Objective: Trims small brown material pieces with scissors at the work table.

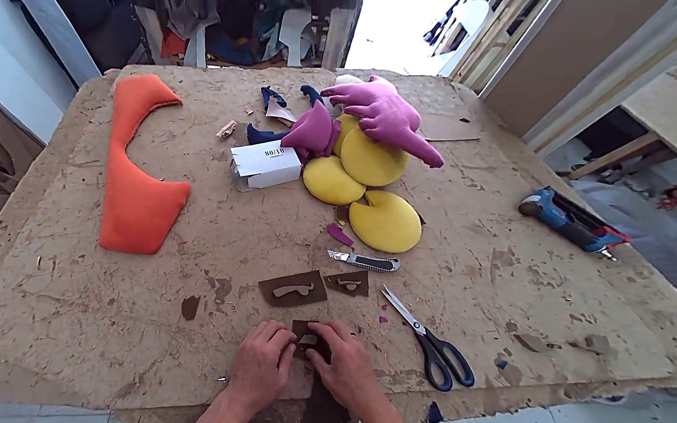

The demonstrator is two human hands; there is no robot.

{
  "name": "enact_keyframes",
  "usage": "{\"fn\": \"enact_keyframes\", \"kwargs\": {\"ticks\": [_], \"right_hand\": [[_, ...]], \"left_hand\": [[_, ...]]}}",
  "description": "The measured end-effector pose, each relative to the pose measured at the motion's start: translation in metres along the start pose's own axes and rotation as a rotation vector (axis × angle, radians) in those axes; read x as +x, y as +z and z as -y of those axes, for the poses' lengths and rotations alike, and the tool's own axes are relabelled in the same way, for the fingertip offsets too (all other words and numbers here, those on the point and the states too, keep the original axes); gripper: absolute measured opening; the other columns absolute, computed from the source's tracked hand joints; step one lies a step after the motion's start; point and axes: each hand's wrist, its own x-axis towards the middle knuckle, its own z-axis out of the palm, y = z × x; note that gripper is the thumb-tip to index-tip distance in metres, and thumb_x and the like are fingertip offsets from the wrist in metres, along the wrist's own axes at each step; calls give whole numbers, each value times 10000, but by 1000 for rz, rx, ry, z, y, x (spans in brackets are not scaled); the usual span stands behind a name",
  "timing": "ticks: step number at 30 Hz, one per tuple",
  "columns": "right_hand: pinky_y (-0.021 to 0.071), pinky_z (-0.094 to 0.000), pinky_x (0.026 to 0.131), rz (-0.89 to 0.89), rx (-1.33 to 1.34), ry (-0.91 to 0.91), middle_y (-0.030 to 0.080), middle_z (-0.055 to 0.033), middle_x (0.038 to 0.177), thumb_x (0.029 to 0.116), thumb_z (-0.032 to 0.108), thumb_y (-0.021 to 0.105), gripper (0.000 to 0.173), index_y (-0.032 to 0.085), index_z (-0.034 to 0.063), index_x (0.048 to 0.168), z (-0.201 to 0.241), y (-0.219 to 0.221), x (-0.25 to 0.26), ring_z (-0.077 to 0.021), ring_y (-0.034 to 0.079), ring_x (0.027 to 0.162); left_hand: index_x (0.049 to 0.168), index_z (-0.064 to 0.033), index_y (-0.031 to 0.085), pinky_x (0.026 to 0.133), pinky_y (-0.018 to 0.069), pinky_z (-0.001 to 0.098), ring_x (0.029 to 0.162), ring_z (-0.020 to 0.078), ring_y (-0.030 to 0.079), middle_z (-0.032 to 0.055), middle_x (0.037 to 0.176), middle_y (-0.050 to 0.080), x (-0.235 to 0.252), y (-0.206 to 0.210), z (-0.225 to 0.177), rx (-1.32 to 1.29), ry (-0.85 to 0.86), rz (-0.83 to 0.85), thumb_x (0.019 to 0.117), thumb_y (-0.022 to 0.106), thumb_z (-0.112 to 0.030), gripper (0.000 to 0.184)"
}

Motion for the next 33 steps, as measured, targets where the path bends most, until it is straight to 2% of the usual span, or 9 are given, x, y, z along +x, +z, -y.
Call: {"fn": "enact_keyframes", "kwargs": {"ticks": [4, 7, 10, 13, 16, 19, 23, 28, 33], "right_hand": [[617, -468, 740, -196, -78, 183, 688, -166, 1172, 941, 253, 675, 340, 722, 80, 1230, -19, -54, -22, -286, 713, 916], [548, -623, 811, -356, -291, 385, 649, -265, 1210, 926, 192, 641, 351, 708, 27, 1228, -61, -78, -48, -454, 660, 1048], [483, -704, 906, -337, -387, 550, 580, -329, 1325, 964, 188, 587, 440, 620, -12, 1355, -99, -76, -66, -548, 584, 1177], [495, -686, 909, -318, -434, 580, 615, -312, 1282, 989, 197, 558, 441, 611, -1, 1379, -107, -78, -67, -526, 616, 1143], [506, -666, 895, -408, -358, 556, 661, -279, 1190, 993, 226, 549, 363, 689, -6, 1234, -73, -88, -69, -484, 644, 1098], [585, -562, 822, -206, -147, 580, 722, -168, 1082, 1005, 386, 569, 399, 736, 49, 1140, 2, -77, -70, -328, 718, 965], [578, -563, 790, -36, -68, 707, 709, -144, 1111, 895, 581, 659, 552, 744, 101, 1155, 53, -14, -68, -332, 705, 965], [569, -523, 783, -52, -34, 718, 704, -107, 1064, 908, 311, 670, 251, 767, 98, 1001, 58, 0, -77, -303, 693, 951], [558, -391, 624, -83, 878, 991, 674, -84, 749, 991, 205, 534, 225, 667, 40, 914, 22, -28, -91, -189, 656, 667]], "left_hand": [[1047, -137, 740, 924, 580, 372, 1099, 181, 691, 44, 1160, 729, 15, 2, 7, -1, 107, 33, 1002, 557, -224, 208], [1107, -151, 739, 967, 565, 360, 1154, 177, 669, 36, 1223, 712, 26, 1, 13, -38, 231, 68, 1023, 527, -197, 233], [1161, -188, 733, 991, 549, 368, 1197, 176, 647, 22, 1288, 691, 33, 1, 16, -46, 335, 143, 1036, 513, -207, 253], [1191, -190, 723, 1004, 540, 370, 1217, 180, 640, 24, 1317, 680, 39, 3, 15, -71, 372, 204, 1046, 495, -215, 271], [1145, -142, 742, 943, 575, 346, 1117, 178, 682, 43, 1219, 713, 42, 3, 6, -57, 210, 148, 1055, 498, -255, 283], [1168, -124, 745, 925, 582, 385, 1088, 227, 692, 69, 1188, 716, 44, -2, -7, 35, 39, 172, 1034, 523, -302, 314], [1075, -208, 774, 910, 566, 412, 1098, 213, 671, 8, 1180, 719, 42, 8, -6, 14, 147, 213, 1012, 568, -328, 246], [998, -262, 801, 902, 540, 416, 1100, 187, 654, -56, 1123, 735, 43, 16, 6, -13, 210, 246, 980, 615, -333, 200], [987, -260, 803, 878, 546, 450, 1100, 217, 657, -36, 1133, 734, 42, 20, 3, 0, 196, 217, 960, 624, -323, 192]]}}
